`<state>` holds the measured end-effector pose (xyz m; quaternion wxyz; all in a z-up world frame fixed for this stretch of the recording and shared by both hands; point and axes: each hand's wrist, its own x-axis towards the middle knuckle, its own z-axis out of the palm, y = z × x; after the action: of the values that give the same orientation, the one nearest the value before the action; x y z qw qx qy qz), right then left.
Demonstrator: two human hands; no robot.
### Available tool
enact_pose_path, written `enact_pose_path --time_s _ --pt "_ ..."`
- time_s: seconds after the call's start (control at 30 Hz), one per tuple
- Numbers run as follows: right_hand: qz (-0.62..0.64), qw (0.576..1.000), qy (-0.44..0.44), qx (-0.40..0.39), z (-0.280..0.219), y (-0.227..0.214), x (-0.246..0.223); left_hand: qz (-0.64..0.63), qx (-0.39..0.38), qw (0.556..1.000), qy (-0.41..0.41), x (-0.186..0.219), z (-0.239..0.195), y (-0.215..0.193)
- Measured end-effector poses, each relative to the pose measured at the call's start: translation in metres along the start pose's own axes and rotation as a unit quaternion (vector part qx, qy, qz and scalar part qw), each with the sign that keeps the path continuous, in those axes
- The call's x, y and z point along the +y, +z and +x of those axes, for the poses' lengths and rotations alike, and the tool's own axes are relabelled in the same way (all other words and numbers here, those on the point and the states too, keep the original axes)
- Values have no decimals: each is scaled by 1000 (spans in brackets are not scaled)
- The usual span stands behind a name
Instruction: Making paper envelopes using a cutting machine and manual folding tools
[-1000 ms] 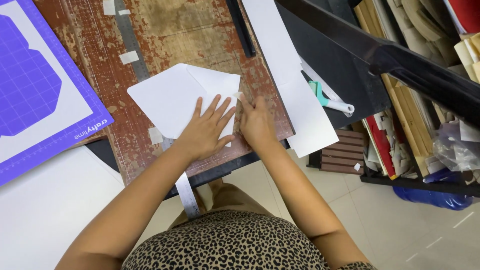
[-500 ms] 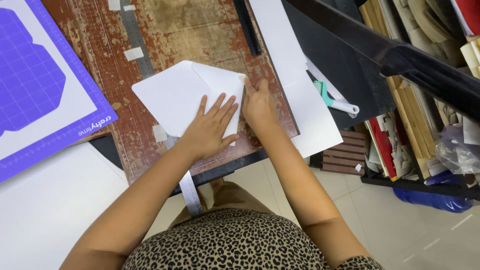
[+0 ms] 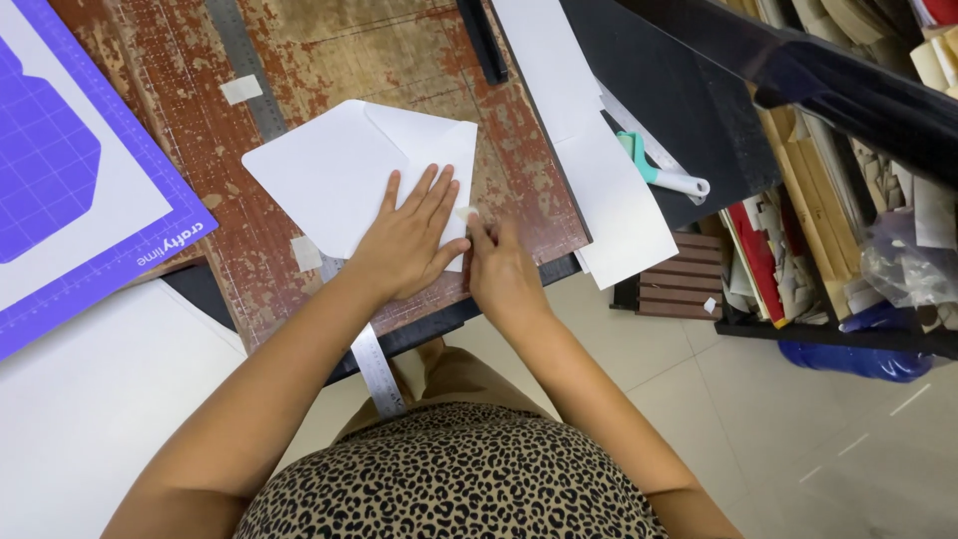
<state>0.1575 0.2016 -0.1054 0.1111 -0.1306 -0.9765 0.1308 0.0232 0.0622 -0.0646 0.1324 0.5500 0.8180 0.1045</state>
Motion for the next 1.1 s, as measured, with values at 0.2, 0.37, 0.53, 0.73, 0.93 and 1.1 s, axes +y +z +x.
enact_pose_path --time_s 0.2,0.37,0.53,0.73,0.93,1.1 --pt "-2 999 -17 -48 -51 -23 -24 -24 2 1000 -15 1 3 -4" --pt "7 996 -51 -66 -77 -46 -39 7 31 998 -51 -15 37 1" --pt "52 997 19 -50 -44 -81 -33 -28 3 998 -61 -33 83 -34" --pt "19 994 83 64 15 -36 41 -26 -17 994 -105 -32 103 -68" --pt "17 989 -42 141 31 -28 46 -213 -21 956 -199 -42 79 -122" --pt "99 966 -218 102 22 -40 26 -469 107 839 -255 -118 52 -115"
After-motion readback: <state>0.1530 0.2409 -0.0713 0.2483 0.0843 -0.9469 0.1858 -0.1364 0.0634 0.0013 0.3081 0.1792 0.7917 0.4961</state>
